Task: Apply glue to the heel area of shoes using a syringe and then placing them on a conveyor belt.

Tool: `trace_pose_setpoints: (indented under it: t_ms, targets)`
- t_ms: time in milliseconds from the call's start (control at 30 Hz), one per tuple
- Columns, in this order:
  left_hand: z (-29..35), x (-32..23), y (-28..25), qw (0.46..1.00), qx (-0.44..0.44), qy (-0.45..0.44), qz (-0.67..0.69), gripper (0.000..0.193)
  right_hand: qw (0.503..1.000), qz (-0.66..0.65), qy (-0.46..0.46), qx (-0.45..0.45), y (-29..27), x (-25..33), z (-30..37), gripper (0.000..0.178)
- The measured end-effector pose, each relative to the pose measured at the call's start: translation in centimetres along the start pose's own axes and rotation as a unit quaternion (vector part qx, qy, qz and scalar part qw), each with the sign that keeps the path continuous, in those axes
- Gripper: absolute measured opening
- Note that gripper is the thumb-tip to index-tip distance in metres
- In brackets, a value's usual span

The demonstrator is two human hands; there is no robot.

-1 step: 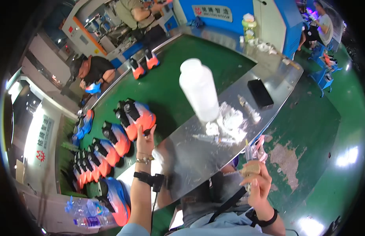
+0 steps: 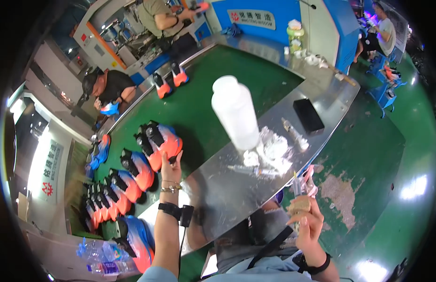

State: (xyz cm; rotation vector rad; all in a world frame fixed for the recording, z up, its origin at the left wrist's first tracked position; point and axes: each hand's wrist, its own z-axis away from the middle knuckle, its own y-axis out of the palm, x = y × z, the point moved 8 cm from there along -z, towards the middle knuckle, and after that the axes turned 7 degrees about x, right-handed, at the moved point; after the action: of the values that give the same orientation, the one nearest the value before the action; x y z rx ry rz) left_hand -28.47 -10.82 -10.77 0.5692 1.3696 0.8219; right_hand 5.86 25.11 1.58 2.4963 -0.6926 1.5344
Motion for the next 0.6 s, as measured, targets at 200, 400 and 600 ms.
trace_pose_setpoints:
  t_ms: [200, 400, 600]
  targets:
    - [-3.7, 0.0, -1.9, 0.999, -0.019, 0.033, 0.026, 0.043, 0.998, -0.015, 0.056, -0.035, -2.4, -2.0, -0.6, 0.05]
    - [-3.5, -2.2, -3.0, 0.996, 0.018, 0.075, 0.038, 0.048, 1.0, -0.018, 0.009, 0.02, -1.8, -2.7, -2.9, 0.047]
    - [-4.2, 0.5, -1.9, 0.986, -0.128, 0.111, 0.003, 0.05, 0.997, -0.067, -0.017, 0.044, 0.1, -5.4, -4.7, 0.033]
